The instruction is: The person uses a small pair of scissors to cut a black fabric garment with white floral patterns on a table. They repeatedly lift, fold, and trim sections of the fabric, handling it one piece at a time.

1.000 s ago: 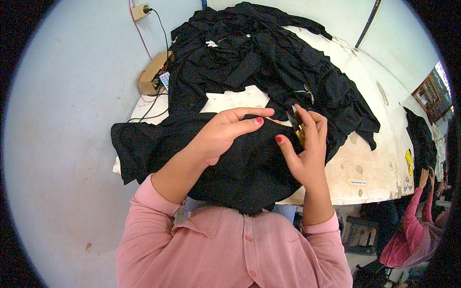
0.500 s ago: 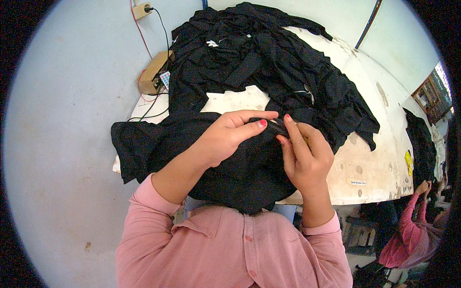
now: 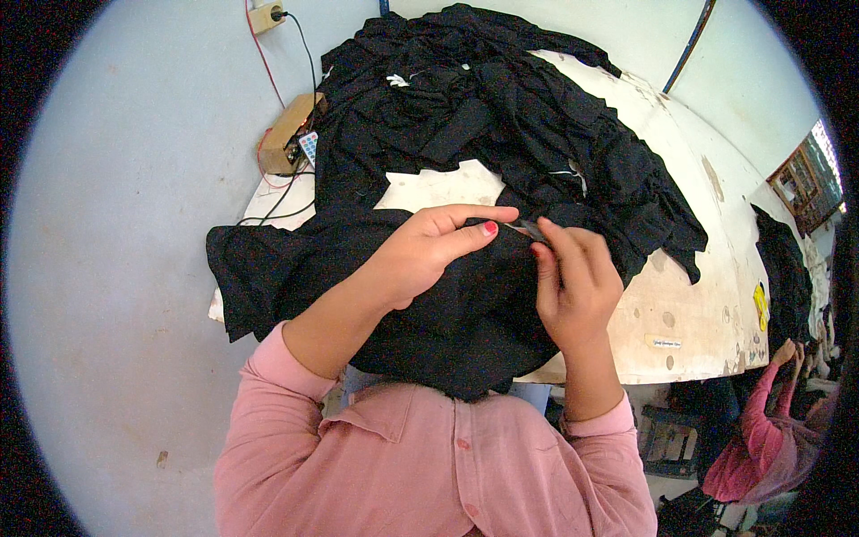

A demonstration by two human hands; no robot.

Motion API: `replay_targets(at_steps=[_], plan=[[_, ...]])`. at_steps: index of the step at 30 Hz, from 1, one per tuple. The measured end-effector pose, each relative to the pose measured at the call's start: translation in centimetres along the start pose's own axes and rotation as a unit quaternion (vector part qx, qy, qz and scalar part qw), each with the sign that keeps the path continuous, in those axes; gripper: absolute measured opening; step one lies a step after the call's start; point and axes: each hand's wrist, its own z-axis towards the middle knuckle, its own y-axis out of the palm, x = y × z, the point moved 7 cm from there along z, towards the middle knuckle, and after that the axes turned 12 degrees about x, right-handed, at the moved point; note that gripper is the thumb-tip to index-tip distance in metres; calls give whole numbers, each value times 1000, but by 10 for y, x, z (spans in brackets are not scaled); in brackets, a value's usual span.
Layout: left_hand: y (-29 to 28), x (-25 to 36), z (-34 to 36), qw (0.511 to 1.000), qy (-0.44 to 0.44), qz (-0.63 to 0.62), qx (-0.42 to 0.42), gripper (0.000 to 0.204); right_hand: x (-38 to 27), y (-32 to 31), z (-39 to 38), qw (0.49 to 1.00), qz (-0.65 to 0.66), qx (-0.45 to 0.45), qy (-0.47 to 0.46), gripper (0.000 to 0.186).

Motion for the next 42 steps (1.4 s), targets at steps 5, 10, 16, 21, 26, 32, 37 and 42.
replay_targets(at_steps=[5, 10, 16, 21, 26, 32, 37, 42], plan=[[2, -1, 2, 1000, 22, 14, -7, 32, -4, 2, 7, 990, 92, -35, 100, 34], [4, 1, 1, 991, 104, 81, -15, 29, 3, 19, -3, 977, 131, -101, 137, 24], [-5, 7, 0, 980, 141, 139, 32, 28, 26, 16, -10, 854, 366, -86, 359, 5], [-9, 11, 1, 982, 155, 97, 50, 25, 3, 8, 1, 974, 121, -45, 184, 28], [-4, 11, -1, 994, 95, 29, 35, 22, -7, -2, -5, 998, 10, -44, 43, 39], [1, 15, -4, 989, 129, 53, 39, 22, -16, -7, -2, 999, -25, -33, -36, 39], [1, 16, -7, 988, 129, 72, 50, 22, -20, -8, 3, 998, -28, -62, -5, 34], [1, 19, -7, 987, 140, 64, 51, 23, -15, -7, -1, 1000, 10, -27, 0, 39]])
